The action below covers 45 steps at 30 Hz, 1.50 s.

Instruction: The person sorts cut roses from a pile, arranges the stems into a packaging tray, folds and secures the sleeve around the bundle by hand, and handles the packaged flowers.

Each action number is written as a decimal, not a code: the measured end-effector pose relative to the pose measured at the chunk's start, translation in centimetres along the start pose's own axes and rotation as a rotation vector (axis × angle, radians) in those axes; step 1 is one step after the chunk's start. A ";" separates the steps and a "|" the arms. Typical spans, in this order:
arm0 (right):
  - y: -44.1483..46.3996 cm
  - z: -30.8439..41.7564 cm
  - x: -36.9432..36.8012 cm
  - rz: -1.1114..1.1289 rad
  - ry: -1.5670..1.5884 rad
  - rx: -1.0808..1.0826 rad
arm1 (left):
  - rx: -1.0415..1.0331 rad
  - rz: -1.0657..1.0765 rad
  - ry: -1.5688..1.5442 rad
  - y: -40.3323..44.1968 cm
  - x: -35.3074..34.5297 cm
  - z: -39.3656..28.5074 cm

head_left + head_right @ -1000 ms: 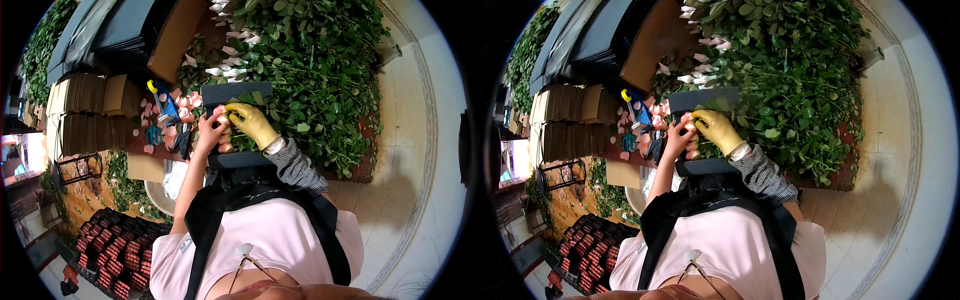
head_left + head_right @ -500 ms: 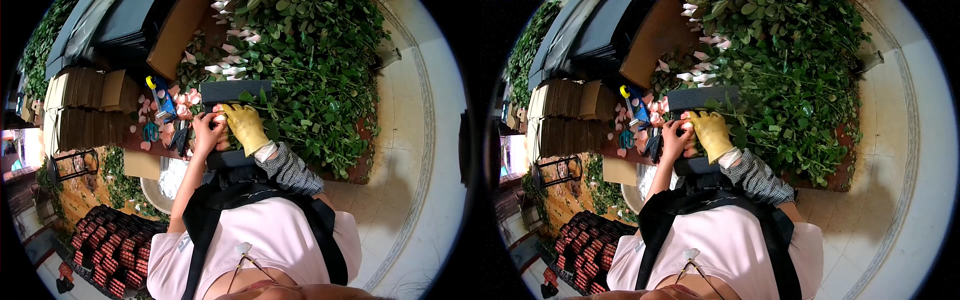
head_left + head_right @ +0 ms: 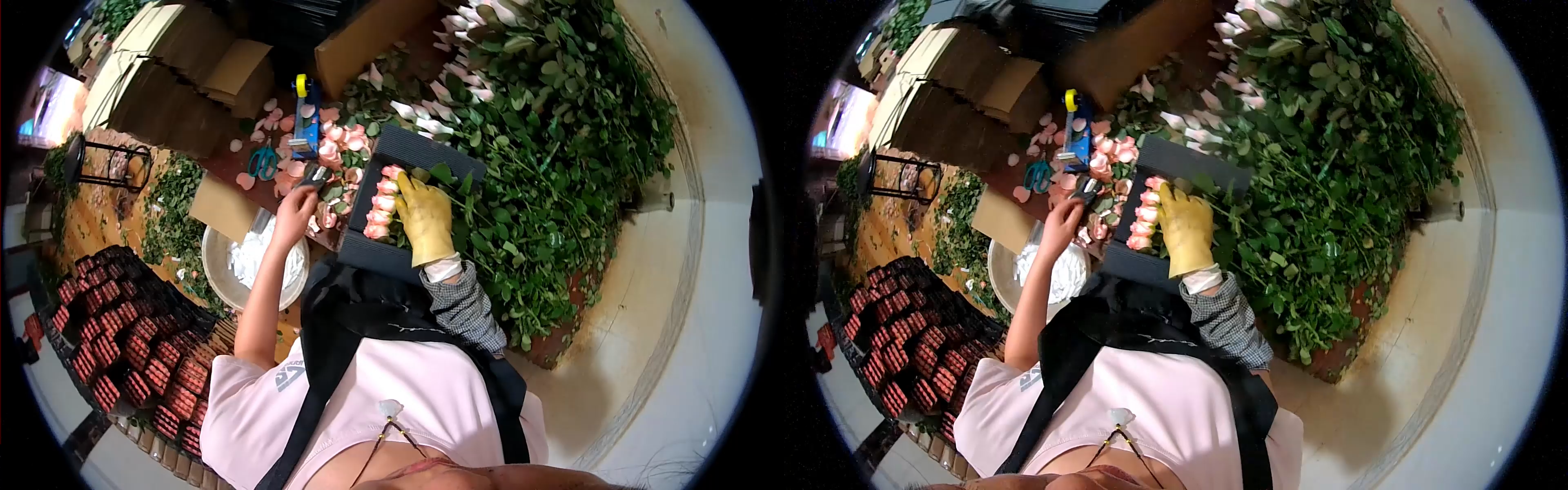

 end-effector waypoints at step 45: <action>-6.0 -2.8 -6.0 -0.201 1.135 -0.653 | -0.474 1.667 -0.626 -23.6 -2.1 -32.1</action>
Point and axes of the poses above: each hand's wrist, its own y-axis towards the middle knuckle, its own x-axis out of the back of the hand, z = x × y, the point moved 5 cm from there along y, towards the middle knuckle, and after that the axes turned 15 degrees about x, right-handed, at the moved point
